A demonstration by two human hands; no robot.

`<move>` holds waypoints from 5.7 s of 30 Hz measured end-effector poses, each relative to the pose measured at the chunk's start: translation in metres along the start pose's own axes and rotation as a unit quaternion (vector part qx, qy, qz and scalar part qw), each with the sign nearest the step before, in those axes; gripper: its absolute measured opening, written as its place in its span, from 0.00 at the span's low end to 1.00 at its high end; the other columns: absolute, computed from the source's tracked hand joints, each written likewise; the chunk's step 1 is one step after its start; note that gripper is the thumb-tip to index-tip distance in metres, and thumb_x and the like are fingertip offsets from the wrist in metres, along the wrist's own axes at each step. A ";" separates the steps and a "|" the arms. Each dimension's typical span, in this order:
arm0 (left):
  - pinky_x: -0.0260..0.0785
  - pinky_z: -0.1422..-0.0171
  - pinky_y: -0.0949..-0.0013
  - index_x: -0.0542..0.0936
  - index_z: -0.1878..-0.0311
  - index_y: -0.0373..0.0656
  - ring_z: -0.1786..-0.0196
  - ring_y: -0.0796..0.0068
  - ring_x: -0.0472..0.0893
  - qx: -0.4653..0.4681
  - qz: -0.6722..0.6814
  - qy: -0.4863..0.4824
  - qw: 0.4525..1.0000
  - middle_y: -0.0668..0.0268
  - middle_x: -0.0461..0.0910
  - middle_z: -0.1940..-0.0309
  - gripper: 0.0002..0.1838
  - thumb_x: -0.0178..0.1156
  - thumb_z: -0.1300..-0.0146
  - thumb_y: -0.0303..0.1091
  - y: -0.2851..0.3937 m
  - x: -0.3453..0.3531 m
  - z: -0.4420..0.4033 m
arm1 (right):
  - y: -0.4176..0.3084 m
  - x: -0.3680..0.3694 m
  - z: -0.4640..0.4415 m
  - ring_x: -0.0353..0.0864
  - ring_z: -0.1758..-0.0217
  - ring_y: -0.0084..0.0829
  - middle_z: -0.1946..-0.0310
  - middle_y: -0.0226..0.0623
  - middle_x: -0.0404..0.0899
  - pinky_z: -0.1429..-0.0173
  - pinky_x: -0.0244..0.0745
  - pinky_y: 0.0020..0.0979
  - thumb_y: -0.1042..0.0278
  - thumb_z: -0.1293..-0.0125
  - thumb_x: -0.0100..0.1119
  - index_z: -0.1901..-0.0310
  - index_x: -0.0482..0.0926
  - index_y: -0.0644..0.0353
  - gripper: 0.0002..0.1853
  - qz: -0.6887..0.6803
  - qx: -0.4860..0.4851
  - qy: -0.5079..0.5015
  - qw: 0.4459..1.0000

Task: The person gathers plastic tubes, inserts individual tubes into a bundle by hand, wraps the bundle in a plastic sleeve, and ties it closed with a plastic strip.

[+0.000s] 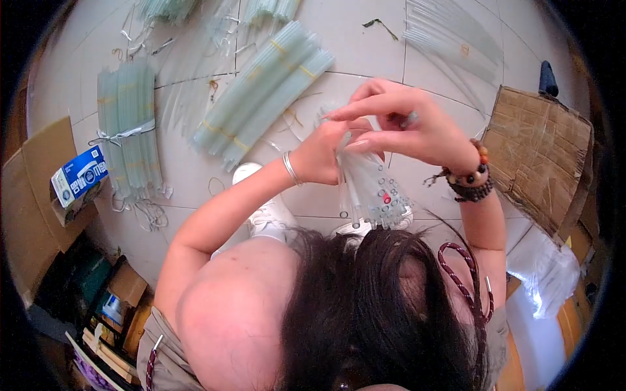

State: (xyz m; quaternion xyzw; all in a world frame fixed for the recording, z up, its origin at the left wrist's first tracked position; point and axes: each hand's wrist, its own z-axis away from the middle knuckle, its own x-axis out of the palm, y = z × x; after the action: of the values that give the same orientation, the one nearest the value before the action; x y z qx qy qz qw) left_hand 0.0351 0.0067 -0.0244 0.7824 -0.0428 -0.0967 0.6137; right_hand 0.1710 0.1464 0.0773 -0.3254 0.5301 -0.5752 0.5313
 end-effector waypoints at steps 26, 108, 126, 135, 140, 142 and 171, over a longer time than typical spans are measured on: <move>0.74 0.53 0.64 0.82 0.58 0.43 0.59 0.61 0.81 0.004 0.042 0.028 0.999 0.63 0.81 0.63 0.18 0.73 0.55 0.31 -0.005 -0.003 -0.011 | -0.054 -0.061 0.079 0.69 0.69 0.27 0.61 0.41 0.79 0.65 0.63 0.27 0.55 0.48 0.77 0.54 0.84 0.64 0.24 0.086 -0.129 0.229 0.961; 0.76 0.57 0.70 0.81 0.59 0.43 0.63 0.70 0.83 0.044 -0.042 0.229 0.972 0.65 0.84 0.66 0.16 0.72 0.51 0.22 -0.023 0.001 -0.024 | 0.177 -0.261 0.126 0.57 0.77 0.22 0.76 0.26 0.62 0.72 0.55 0.24 0.42 0.21 0.40 0.65 0.70 0.60 0.26 -0.409 -0.058 0.645 0.643; 0.76 0.57 0.69 0.82 0.56 0.43 0.64 0.69 0.83 0.005 -0.042 0.207 0.977 0.64 0.85 0.64 0.18 0.73 0.52 0.26 -0.018 0.000 -0.026 | 0.462 -0.303 0.158 0.76 0.46 0.37 0.52 0.39 0.79 0.36 0.73 0.46 0.74 0.25 0.49 0.51 0.76 0.63 0.07 -0.658 0.072 0.644 0.383; 0.75 0.58 0.69 0.82 0.57 0.43 0.65 0.70 0.83 0.028 -0.027 0.206 0.978 0.65 0.85 0.64 0.16 0.73 0.52 0.28 -0.023 0.002 -0.026 | 0.442 -0.274 0.162 0.73 0.34 0.46 0.42 0.47 0.76 0.29 0.75 0.48 0.70 0.23 0.52 0.41 0.71 0.73 0.16 -0.487 0.129 0.634 0.587; 0.75 0.58 0.69 0.82 0.58 0.43 0.65 0.69 0.82 0.026 -0.037 0.215 0.976 0.65 0.85 0.64 0.17 0.74 0.53 0.29 -0.017 0.001 -0.028 | 0.375 -0.247 0.128 0.78 0.37 0.43 0.45 0.47 0.79 0.33 0.80 0.45 0.70 0.25 0.55 0.44 0.75 0.70 0.14 -0.472 0.077 0.676 0.561; 0.75 0.58 0.69 0.83 0.57 0.43 0.65 0.69 0.82 0.031 -0.037 0.211 0.976 0.65 0.84 0.65 0.18 0.74 0.54 0.29 -0.020 0.000 -0.026 | 0.349 -0.245 0.117 0.82 0.41 0.43 0.45 0.46 0.81 0.35 0.82 0.42 0.71 0.26 0.57 0.45 0.77 0.67 0.13 -0.431 0.021 0.621 0.654; 0.74 0.54 0.66 0.83 0.57 0.42 0.62 0.70 0.82 0.011 -0.023 0.179 0.983 0.65 0.84 0.66 0.13 0.71 0.46 0.25 -0.027 0.010 -0.019 | -0.041 -0.051 0.043 0.89 0.60 0.31 0.60 0.37 0.88 0.57 0.84 0.28 0.80 0.45 0.69 0.55 0.86 0.61 0.14 0.194 -0.199 0.276 0.920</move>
State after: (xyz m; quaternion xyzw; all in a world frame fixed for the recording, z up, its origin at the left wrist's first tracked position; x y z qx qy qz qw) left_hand 0.0469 0.0293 -0.0469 0.7945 0.0853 0.0313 0.6004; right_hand 0.2114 0.1789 0.1358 -0.1438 0.8118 -0.4105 0.3895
